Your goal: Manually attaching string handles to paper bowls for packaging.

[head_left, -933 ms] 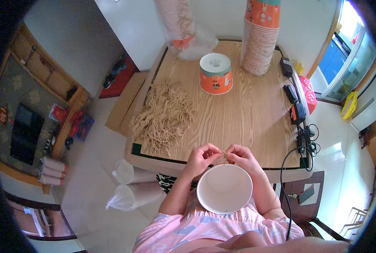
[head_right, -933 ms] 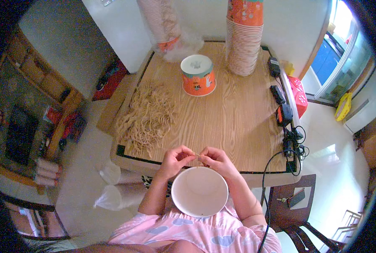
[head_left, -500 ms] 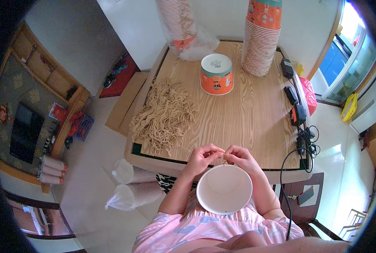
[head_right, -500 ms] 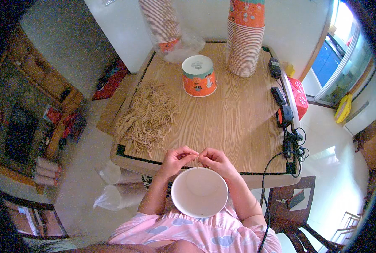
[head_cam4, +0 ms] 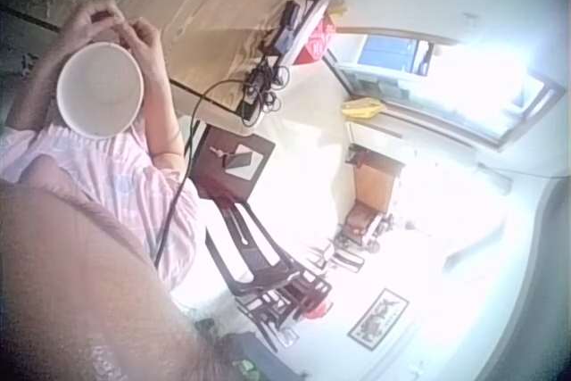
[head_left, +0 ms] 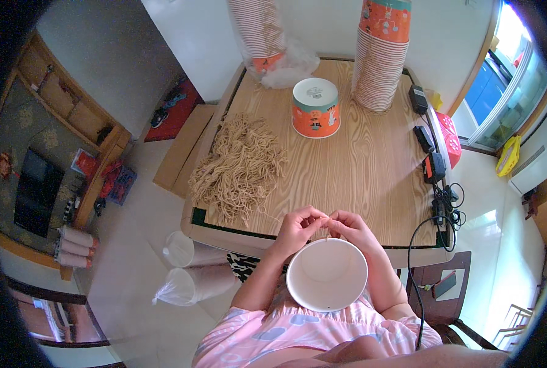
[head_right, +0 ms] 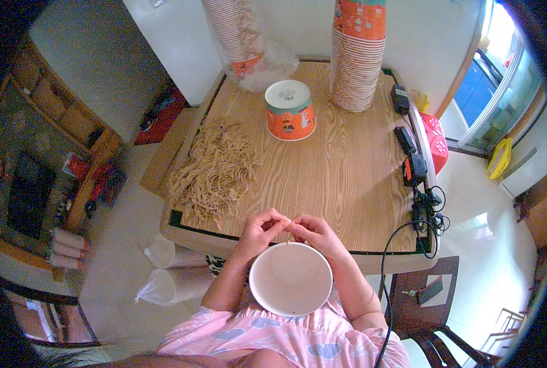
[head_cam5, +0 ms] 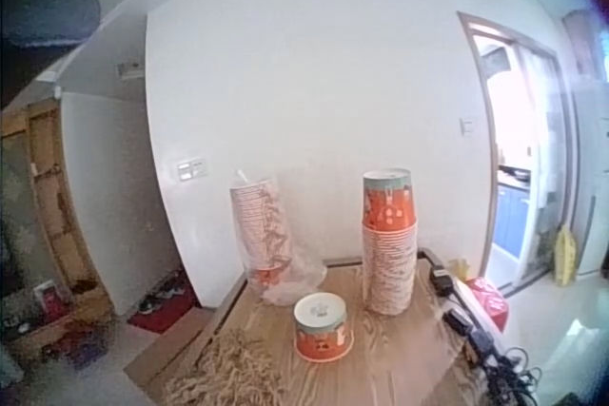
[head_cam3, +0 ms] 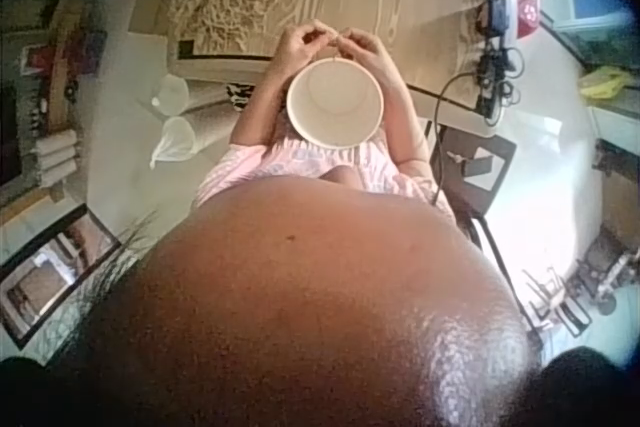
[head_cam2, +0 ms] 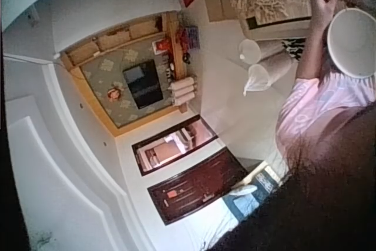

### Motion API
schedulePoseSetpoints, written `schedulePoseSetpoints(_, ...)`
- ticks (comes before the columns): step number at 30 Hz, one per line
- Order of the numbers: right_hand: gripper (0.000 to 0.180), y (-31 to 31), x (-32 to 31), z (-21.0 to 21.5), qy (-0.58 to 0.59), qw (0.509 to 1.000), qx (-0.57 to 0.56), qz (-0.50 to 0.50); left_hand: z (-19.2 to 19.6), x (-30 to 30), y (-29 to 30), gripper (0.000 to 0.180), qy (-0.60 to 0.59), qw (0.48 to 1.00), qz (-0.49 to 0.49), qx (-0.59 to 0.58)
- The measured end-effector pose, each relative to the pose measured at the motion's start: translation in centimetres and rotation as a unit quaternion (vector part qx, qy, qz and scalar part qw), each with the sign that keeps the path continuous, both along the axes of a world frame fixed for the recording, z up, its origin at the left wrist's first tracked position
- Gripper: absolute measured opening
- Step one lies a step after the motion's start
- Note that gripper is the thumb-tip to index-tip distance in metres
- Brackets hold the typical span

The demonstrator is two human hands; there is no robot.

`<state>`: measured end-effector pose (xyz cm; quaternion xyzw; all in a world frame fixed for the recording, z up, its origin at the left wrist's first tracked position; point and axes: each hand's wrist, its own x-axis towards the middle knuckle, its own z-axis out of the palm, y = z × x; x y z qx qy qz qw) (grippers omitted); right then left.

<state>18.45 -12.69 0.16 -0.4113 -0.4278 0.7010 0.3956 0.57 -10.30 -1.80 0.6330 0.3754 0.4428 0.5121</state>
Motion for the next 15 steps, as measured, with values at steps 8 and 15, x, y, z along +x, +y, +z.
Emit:
schedulePoseSetpoints(8, 0.013, 0.1, 0.3, -0.4, 0.011, 1.0, 0.006, 0.007, 0.7, -0.2, -0.1, 0.006, 0.022, 0.999, -0.009, -0.041)
schedulePoseSetpoints(15, 0.012, 0.0, 0.2, -0.7, 0.013, 1.0, 0.02, 0.008, 1.2, -0.6, -0.2, 0.006, 0.082, 0.996, -0.005, -0.018)
